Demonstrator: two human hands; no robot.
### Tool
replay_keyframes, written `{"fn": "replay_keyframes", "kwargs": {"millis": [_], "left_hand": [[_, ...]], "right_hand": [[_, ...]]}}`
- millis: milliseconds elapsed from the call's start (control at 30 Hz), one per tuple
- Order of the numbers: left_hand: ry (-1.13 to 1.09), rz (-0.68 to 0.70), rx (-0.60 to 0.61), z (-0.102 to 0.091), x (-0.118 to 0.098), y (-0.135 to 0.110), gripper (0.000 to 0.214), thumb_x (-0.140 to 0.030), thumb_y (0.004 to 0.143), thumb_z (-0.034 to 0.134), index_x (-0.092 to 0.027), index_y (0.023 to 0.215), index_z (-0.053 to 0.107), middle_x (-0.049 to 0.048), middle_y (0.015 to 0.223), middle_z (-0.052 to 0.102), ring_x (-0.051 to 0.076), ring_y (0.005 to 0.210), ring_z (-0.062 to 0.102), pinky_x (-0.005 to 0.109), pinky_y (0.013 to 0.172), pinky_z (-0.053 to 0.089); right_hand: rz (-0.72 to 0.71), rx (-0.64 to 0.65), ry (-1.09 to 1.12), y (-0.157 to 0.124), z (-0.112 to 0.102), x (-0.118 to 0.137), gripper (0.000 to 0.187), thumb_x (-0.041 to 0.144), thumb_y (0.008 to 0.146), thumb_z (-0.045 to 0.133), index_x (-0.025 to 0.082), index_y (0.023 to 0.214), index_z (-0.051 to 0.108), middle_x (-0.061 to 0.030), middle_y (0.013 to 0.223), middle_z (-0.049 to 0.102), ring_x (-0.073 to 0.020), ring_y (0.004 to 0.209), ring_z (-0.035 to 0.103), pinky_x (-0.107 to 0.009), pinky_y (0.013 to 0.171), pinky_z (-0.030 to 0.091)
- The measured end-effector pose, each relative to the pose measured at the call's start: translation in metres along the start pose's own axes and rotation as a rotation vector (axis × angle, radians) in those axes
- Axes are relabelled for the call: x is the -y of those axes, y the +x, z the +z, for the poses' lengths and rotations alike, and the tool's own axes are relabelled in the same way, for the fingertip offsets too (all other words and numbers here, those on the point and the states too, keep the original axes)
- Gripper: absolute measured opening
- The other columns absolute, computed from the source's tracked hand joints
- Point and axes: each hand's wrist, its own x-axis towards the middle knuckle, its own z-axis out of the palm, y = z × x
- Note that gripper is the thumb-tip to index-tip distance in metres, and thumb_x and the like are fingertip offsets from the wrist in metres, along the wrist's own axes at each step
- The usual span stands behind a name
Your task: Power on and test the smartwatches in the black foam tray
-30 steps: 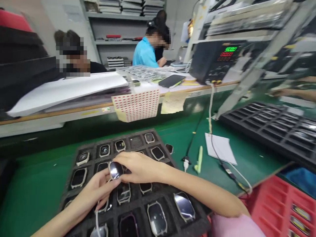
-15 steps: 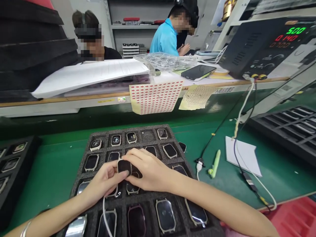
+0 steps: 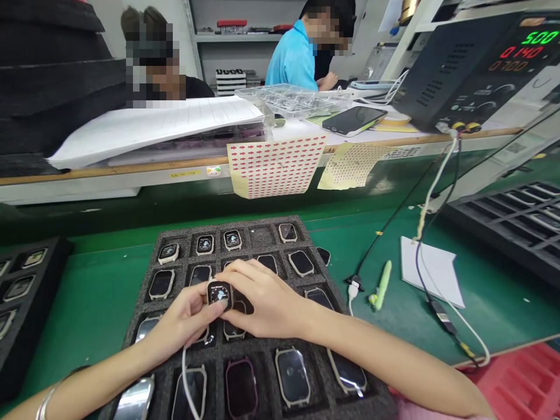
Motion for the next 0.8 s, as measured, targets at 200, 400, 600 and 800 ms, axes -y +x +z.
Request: {"fn": "replay_keyframes", "kwargs": {"millis": [200, 400, 600, 800], "left_hand": [[0.021, -0.001, -0.001, 0.002, 0.003, 0.000, 0.032, -0.044, 0.081, 0.065, -0.016, 0.097, 0.062, -0.0046, 0.063, 0.050, 0.007, 0.043, 0.033, 0.021, 0.043, 0.028], [0.038, 0.040, 0.089, 0.004, 0.006, -0.001, 0.038, -0.045, 0.077, 0.069, -0.018, 0.102, 0.059, 0.0027, 0.085, 0.058, 0.017, 0.078, 0.052, 0.026, 0.069, 0.043], [-0.021, 0.002, 0.124, 0.006, 0.004, -0.001, 0.029, -0.035, 0.084, 0.064, -0.019, 0.107, 0.059, 0.0044, 0.095, 0.061, 0.019, 0.091, 0.054, 0.029, 0.082, 0.044], [-0.055, -0.018, 0.124, 0.006, 0.008, 0.001, 0.028, -0.031, 0.086, 0.062, -0.020, 0.112, 0.058, 0.0053, 0.102, 0.062, 0.017, 0.093, 0.055, 0.025, 0.077, 0.044]], "right_hand": [[0.019, -0.006, 0.020, -0.002, 0.001, 0.004, 0.037, 0.021, 0.085, 0.062, 0.015, 0.120, 0.052, -0.0125, 0.108, 0.060, -0.0239, 0.099, 0.056, -0.040, 0.088, 0.047], [0.130, -0.145, 0.074, 0.012, -0.036, -0.038, 0.040, 0.031, 0.079, 0.074, 0.019, 0.113, 0.058, -0.0087, 0.108, 0.058, -0.0236, 0.101, 0.057, -0.038, 0.088, 0.047], [0.274, 0.050, -0.235, 0.013, -0.062, -0.100, 0.038, 0.033, 0.080, 0.071, 0.013, 0.112, 0.063, -0.0125, 0.105, 0.059, -0.0268, 0.098, 0.058, -0.041, 0.085, 0.047], [0.268, 0.311, -0.326, 0.004, -0.093, -0.098, 0.031, 0.028, 0.085, 0.065, 0.016, 0.114, 0.064, -0.0101, 0.113, 0.063, -0.0266, 0.106, 0.056, -0.039, 0.092, 0.043]]}}
